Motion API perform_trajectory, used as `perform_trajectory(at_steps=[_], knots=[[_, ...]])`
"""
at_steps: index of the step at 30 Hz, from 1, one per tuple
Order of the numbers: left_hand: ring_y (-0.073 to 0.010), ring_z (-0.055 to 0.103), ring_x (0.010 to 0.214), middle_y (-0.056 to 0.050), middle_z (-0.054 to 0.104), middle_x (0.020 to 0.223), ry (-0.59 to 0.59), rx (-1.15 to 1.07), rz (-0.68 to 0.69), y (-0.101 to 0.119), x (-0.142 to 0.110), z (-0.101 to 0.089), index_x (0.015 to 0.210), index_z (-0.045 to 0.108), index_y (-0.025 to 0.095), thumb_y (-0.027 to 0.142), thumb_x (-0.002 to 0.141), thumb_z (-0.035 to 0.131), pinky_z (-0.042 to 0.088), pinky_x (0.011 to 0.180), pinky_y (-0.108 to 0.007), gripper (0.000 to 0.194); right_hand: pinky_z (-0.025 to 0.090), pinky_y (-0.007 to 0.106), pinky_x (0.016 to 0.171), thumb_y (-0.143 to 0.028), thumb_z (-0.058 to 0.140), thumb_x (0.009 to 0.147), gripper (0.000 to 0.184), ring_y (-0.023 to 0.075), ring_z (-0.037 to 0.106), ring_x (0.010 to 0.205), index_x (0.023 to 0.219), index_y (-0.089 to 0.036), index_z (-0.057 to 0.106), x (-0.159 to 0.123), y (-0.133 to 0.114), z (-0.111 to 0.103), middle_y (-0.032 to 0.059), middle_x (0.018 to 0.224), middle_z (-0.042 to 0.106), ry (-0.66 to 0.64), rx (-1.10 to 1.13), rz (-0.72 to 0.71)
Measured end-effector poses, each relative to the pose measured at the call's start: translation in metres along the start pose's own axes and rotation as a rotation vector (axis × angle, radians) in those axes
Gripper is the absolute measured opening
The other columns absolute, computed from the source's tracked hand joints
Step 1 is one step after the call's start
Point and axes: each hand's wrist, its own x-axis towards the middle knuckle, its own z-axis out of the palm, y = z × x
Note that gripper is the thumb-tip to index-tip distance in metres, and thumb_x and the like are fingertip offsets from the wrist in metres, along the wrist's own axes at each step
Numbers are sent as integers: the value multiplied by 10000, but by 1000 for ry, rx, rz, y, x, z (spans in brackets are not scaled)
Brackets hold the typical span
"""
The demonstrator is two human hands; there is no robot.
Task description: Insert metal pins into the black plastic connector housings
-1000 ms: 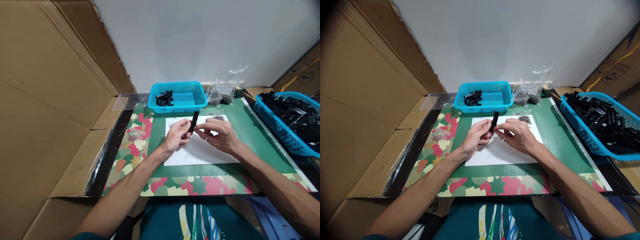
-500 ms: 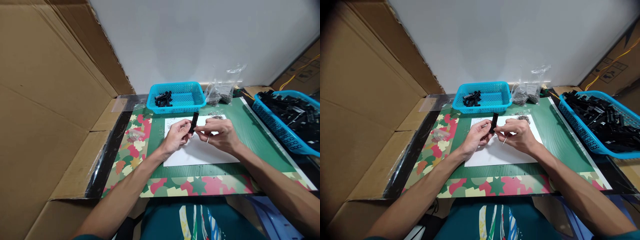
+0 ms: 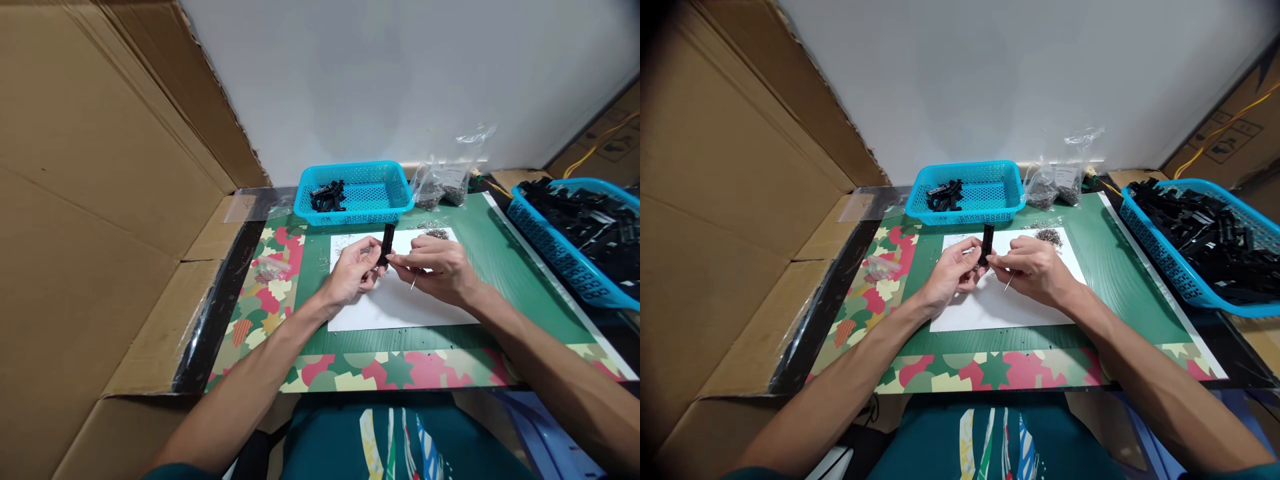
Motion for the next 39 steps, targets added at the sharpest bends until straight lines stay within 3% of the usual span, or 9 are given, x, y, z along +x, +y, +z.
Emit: perform_trajectory(at_steps=[5, 16, 18, 20, 22, 24, 31, 35, 39], knots=[[-14, 256, 428, 48, 488, 637, -13, -57, -79, 6, -1, -3, 919, 568, 165, 480, 950, 692, 111, 398, -148, 340, 383, 279, 532, -196, 638, 1002, 181, 133, 482, 541, 1012, -213, 818, 0, 1, -1, -12, 577, 571, 8, -37, 18], [-32, 191, 409, 77, 381, 602, -54, -73, -243, -1, -1, -8, 1026, 611, 167, 556, 958, 637, 92, 408, -172, 396, 445, 299, 596, -178, 612, 1011, 177, 162, 562, 618, 971, -214, 780, 3, 2, -5, 23, 679, 698, -76, -24, -41], [-52, 258, 435, 46, 452, 645, 15, 67, -154, -2, -1, -7, 1103, 647, 157, 607, 980, 569, 161, 416, -184, 473, 446, 298, 601, -172, 592, 1022, 204, 162, 562, 631, 956, -216, 780, 3, 4, -5, 26, 700, 714, -89, -19, -26], [-83, 410, 541, -19, 570, 797, 132, 318, 60, -1, -1, -7, 1182, 681, 160, 586, 1004, 545, 305, 482, -205, 481, 440, 287, 593, -160, 596, 1014, 205, 151, 566, 628, 933, -209, 779, 2, 7, -6, 21, 703, 711, -89, -3, 20], [-117, 523, 709, -61, 632, 993, 209, 599, 280, 1, -2, -7, 1206, 701, 183, 517, 1006, 592, 426, 634, -240, 405, 435, 269, 580, -151, 632, 986, 173, 130, 577, 608, 908, -194, 779, 1, 11, -7, 12, 702, 702, -103, 31, 91], [-144, 564, 814, -67, 656, 1095, 210, 811, 397, 2, -3, -8, 1175, 703, 192, 444, 973, 676, 463, 760, -277, 324, 436, 256, 572, -152, 671, 952, 130, 114, 586, 586, 897, -181, 785, 1, 14, -8, 7, 706, 701, -143, 81, 164], [-202, 661, 890, -66, 746, 1004, 200, 1052, 496, -4, -7, -9, 1054, 713, 190, 308, 952, 721, 487, 803, -319, 156, 448, 251, 604, -247, 681, 963, 136, 124, 628, 654, 911, -182, 789, 0, 20, -12, 22, 769, 729, -227, 190, 296], [-203, 685, 862, -63, 762, 1001, 246, 1098, 517, -9, -8, -8, 1041, 726, 191, 292, 928, 749, 512, 801, -328, 153, 470, 287, 698, -385, 473, 1092, 360, 172, 656, 825, 1065, -208, 786, 0, 25, -17, 56, 911, 734, -143, 180, 374], [-205, 695, 883, -36, 763, 960, 230, 1177, 556, -16, -9, -5, 1019, 730, 197, 222, 902, 761, 518, 817, -332, 123, 485, 328, 804, -508, 356, 1110, 508, 208, 643, 955, 1140, -233, 782, 0, 29, -20, 85, 1058, 670, -82, 127, 464]])
